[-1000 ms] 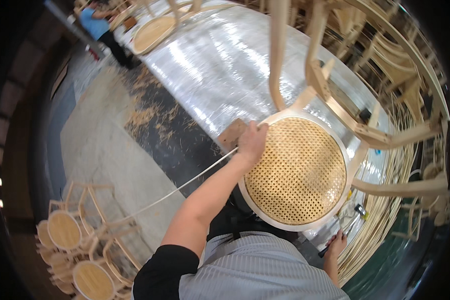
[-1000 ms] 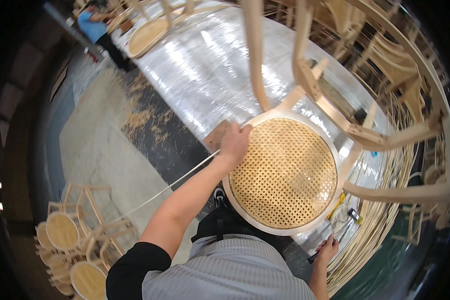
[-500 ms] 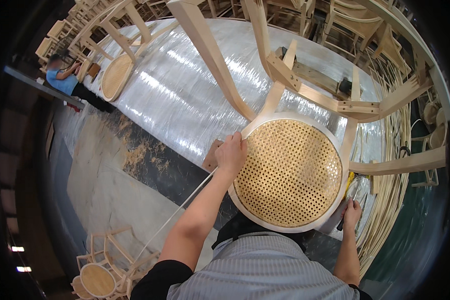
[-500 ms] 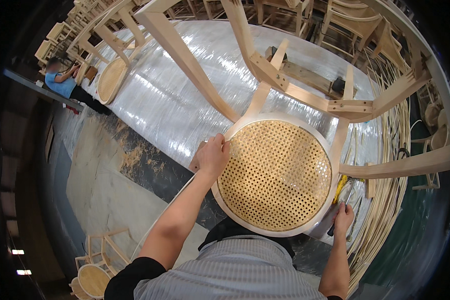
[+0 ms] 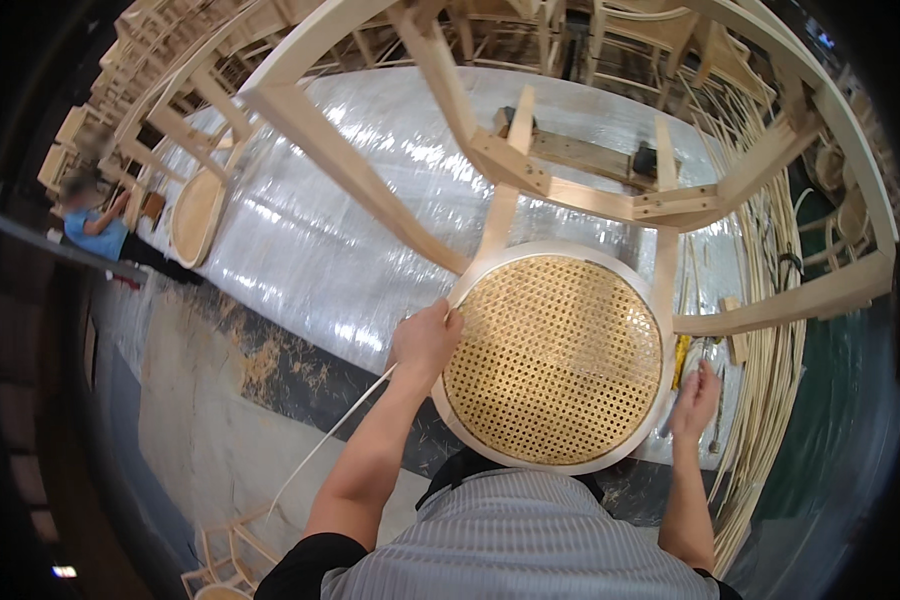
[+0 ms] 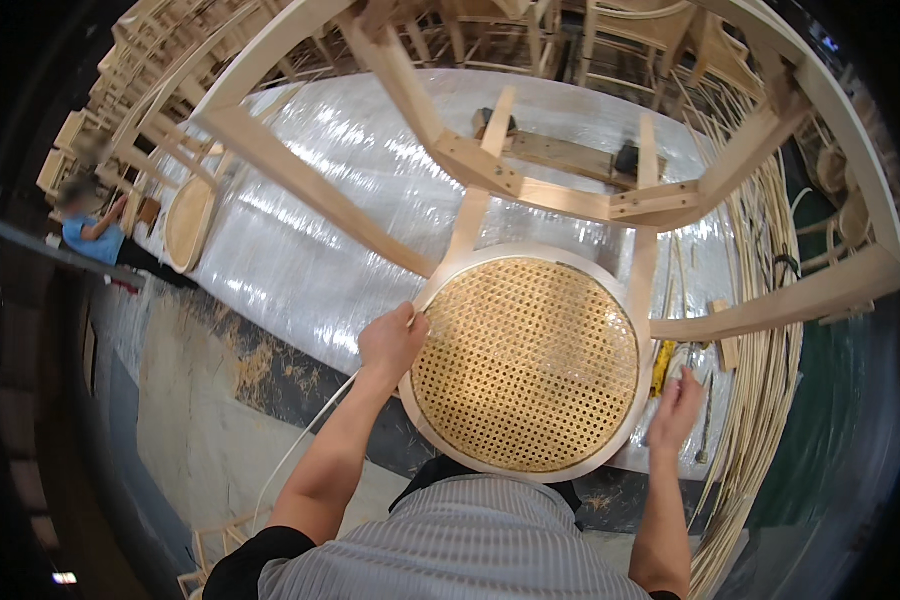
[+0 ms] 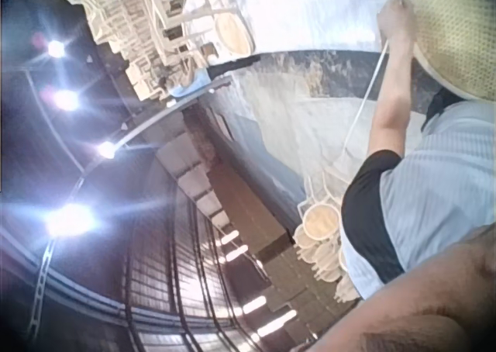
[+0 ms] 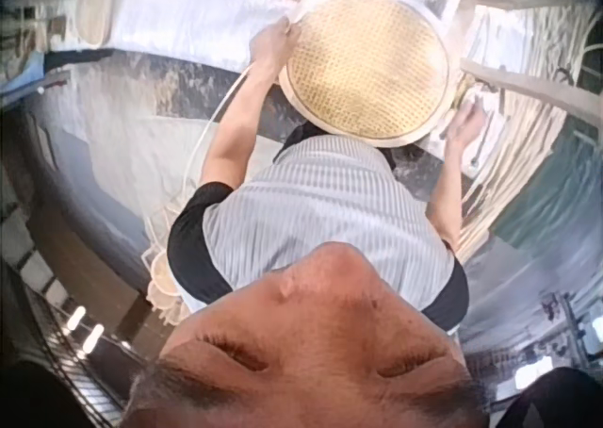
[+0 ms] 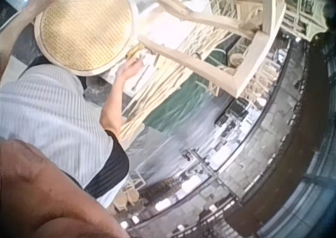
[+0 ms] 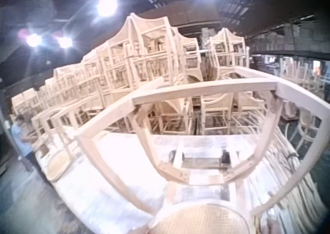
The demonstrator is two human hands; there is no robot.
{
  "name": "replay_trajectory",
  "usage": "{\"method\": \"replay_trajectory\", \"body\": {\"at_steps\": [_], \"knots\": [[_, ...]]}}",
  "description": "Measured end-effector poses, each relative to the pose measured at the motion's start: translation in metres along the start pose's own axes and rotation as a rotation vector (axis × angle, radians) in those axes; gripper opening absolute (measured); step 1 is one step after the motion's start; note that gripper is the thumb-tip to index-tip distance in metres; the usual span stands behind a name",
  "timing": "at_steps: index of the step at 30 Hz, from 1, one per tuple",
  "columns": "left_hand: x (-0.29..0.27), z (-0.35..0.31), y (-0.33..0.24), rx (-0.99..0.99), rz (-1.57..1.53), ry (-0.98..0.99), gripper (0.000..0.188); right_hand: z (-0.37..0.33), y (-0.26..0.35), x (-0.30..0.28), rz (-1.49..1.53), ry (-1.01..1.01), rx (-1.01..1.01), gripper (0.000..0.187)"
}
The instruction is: The person weaves thin cane strips into the circular seat of a wooden chair frame. They use a hammer to tap the cane into place and a utility knife to trim excess material, working methodically around the seat's perimeter.
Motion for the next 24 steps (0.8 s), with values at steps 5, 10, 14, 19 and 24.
{"method": "replay_trajectory", "body": {"at_steps": [5, 10, 14, 19, 24], "knots": [[-0.02, 0.011, -0.01, 0.105, 0.077, -0.049, 0.031, -0.009, 0.027, 0.04, 0.11, 0.08, 0.027, 0.047], [-0.046, 0.017, -0.027, 0.232, 0.183, -0.044, 0.03, -0.012, 0.035, 0.041, 0.05, 0.125, 0.089, 0.051], [-0.061, 0.026, -0.04, 0.332, 0.256, -0.064, 0.026, -0.012, 0.036, 0.036, 0.053, 0.091, 0.063, 0.051], [-0.085, 0.038, -0.056, 0.481, 0.303, -0.062, 0.022, -0.013, 0.04, 0.036, 0.086, 0.134, 0.114, 0.05], [-0.117, 0.037, -0.089, 0.553, 0.394, -0.015, 0.02, -0.015, 0.044, 0.033, 0.107, 0.128, 0.132, 0.047]]}}
Point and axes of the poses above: each hand's wrist, its own z-axis towards the middle knuckle, its own x-axis out of the palm, y = z × x, the point moved 8 cm from there along z, towards the middle knuckle, and after that the axes turned 14 degrees about x, right-handed, at the moved point
